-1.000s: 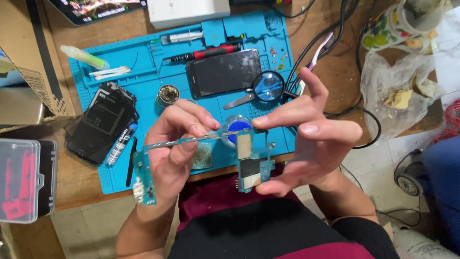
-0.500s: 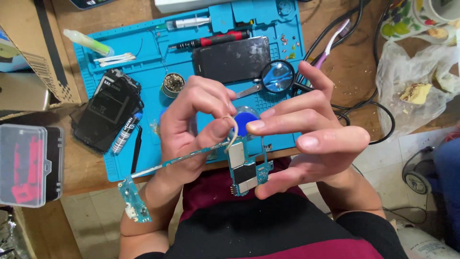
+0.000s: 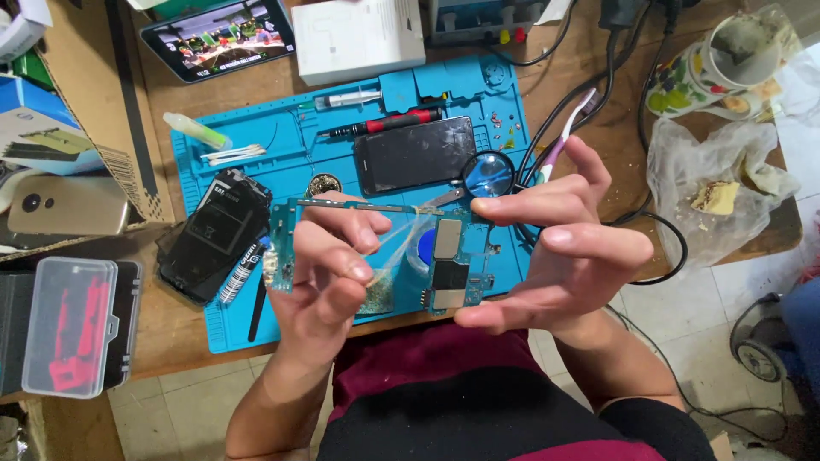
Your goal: A person repairs a mobile phone motherboard by securing components with a rubber band and inspecting the assembly on a specialized repair mat.
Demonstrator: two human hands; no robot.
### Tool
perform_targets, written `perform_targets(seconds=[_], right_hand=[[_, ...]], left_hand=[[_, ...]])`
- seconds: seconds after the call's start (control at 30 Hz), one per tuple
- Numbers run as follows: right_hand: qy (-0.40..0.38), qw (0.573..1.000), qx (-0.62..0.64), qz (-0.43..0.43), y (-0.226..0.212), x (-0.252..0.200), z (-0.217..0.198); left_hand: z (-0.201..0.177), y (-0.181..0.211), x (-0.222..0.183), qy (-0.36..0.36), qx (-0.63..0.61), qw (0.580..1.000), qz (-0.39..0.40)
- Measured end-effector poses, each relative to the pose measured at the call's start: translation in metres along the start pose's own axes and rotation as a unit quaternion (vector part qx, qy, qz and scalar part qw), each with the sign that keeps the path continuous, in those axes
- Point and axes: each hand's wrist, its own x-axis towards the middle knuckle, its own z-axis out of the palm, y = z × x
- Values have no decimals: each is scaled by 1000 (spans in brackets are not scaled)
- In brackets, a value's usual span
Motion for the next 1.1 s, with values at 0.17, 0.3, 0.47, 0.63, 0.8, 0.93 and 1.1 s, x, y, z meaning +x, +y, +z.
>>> perform_targets(seconds=[0.17, 0.3, 0.47, 0.63, 0.8, 0.93, 1.1], right_hand=[[5, 999, 40, 9, 0, -2, -3], [28, 999, 22, 1, 1, -3, -1], [49, 993, -63, -85, 8, -5, -7], [58, 988, -107, -95, 4, -5, -5], [-1, 987, -138, -78, -4, -3, -5], [39, 997, -44, -45, -3, -3, 1], [45, 997, -51, -43, -3, -4, 4]], left_hand=[[-1, -6, 15, 26, -105, 994, -33], [2, -1, 9, -61, -121, 986, -98], [10, 23, 0, -36, -60, 980, -185], [18, 26, -9, -36, -46, 979, -196], [19, 19, -14, -43, -18, 975, -218], [16, 14, -16, -46, -76, 969, -230], [19, 13, -24, -50, -99, 962, -249]])
